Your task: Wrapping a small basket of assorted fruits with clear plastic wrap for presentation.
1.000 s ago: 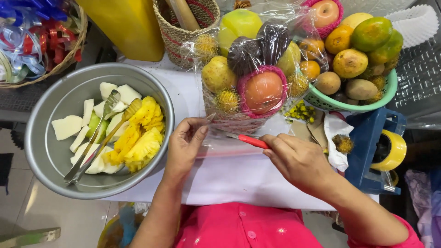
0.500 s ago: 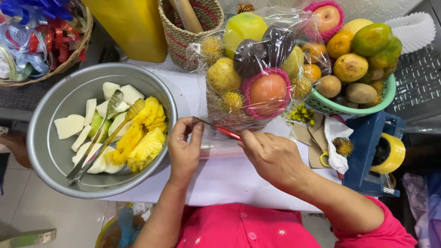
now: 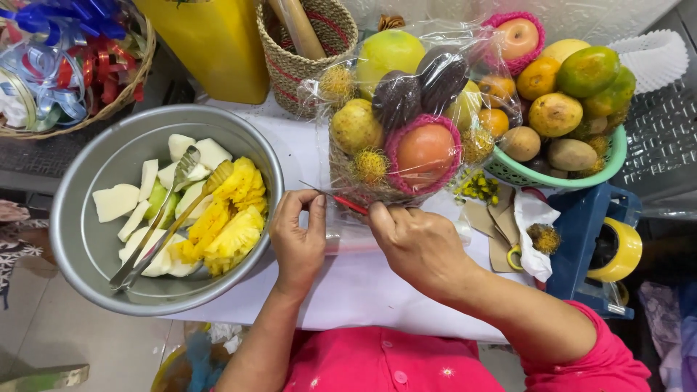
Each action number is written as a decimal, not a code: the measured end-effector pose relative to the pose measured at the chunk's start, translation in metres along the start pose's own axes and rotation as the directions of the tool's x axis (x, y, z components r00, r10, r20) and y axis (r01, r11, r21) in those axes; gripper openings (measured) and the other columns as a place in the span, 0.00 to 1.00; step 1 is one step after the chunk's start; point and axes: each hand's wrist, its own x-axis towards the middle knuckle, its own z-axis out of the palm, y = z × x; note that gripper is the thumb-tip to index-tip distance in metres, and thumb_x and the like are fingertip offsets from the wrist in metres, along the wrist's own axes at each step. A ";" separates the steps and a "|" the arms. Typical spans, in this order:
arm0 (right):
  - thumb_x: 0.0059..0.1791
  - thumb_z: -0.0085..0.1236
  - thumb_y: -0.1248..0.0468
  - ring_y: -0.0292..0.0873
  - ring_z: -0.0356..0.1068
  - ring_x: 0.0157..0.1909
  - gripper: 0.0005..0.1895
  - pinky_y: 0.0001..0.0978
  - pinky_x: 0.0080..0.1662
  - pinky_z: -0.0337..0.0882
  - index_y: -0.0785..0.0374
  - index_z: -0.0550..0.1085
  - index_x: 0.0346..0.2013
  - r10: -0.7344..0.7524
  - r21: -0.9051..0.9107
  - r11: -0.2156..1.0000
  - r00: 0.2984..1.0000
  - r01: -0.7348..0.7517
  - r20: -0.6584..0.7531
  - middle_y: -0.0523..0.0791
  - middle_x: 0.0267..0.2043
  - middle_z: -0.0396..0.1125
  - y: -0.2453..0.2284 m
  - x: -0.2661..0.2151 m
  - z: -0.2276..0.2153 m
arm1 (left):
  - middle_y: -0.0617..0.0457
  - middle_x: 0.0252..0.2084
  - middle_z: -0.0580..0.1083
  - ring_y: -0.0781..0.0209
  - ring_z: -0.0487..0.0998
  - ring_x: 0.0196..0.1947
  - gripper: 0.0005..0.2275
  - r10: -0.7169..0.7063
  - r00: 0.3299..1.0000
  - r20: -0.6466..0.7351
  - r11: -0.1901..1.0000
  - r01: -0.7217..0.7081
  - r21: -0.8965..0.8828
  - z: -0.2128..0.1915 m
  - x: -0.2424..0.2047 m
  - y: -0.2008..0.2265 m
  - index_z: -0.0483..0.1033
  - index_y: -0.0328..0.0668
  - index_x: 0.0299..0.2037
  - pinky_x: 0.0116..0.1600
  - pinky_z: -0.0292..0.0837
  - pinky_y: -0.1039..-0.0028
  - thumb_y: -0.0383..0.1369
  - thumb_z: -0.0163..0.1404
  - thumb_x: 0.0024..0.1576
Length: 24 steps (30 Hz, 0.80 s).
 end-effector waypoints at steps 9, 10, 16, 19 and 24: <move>0.48 0.47 0.65 0.42 0.67 0.18 0.05 0.30 0.23 0.66 0.52 0.65 0.27 0.006 -0.028 1.000 0.999 -0.005 0.044 0.39 0.16 0.60 0.006 -0.005 -0.005 | 0.51 0.28 0.72 0.56 0.76 0.31 0.04 0.001 1.000 0.017 0.999 -0.001 -0.040 0.000 0.003 0.006 0.76 0.41 0.36 0.42 0.73 0.67 0.25 0.51 0.63; 0.48 0.47 0.65 0.42 0.67 0.18 0.05 0.30 0.23 0.66 0.52 0.65 0.27 0.007 -0.029 1.000 0.999 -0.006 0.043 0.39 0.16 0.60 0.004 -0.002 -0.005 | 0.51 0.28 0.72 0.56 0.76 0.31 0.04 0.003 1.000 0.018 0.999 -0.003 -0.040 0.000 0.004 0.006 0.76 0.41 0.36 0.42 0.73 0.67 0.25 0.51 0.63; 0.47 0.46 0.66 0.42 0.68 0.18 0.05 0.29 0.22 0.66 0.51 0.65 0.29 -0.007 -0.015 1.000 1.000 0.007 0.015 0.38 0.17 0.60 0.003 -0.003 -0.006 | 0.51 0.30 0.72 0.58 0.76 0.32 0.04 -0.008 1.000 0.002 0.998 0.008 -0.065 0.003 0.001 -0.002 0.76 0.41 0.37 0.44 0.73 0.68 0.25 0.50 0.64; 0.48 0.47 0.65 0.43 0.69 0.18 0.06 0.30 0.22 0.66 0.52 0.65 0.27 0.025 -0.011 1.000 0.997 -0.024 0.071 0.39 0.16 0.61 0.011 -0.014 -0.015 | 0.50 0.30 0.73 0.58 0.76 0.33 0.04 -0.044 0.999 -0.008 0.993 0.043 -0.106 0.005 0.000 -0.008 0.76 0.39 0.37 0.45 0.74 0.68 0.25 0.50 0.64; 0.51 0.50 0.64 0.42 0.69 0.19 0.08 0.28 0.24 0.65 0.51 0.65 0.28 0.004 -0.013 1.000 0.994 -0.003 0.109 0.38 0.18 0.62 0.027 -0.026 -0.034 | 0.50 0.30 0.73 0.64 0.73 0.34 0.03 -0.136 0.991 0.005 0.977 0.135 -0.168 0.004 -0.002 -0.012 0.76 0.38 0.38 0.45 0.75 0.69 0.25 0.50 0.64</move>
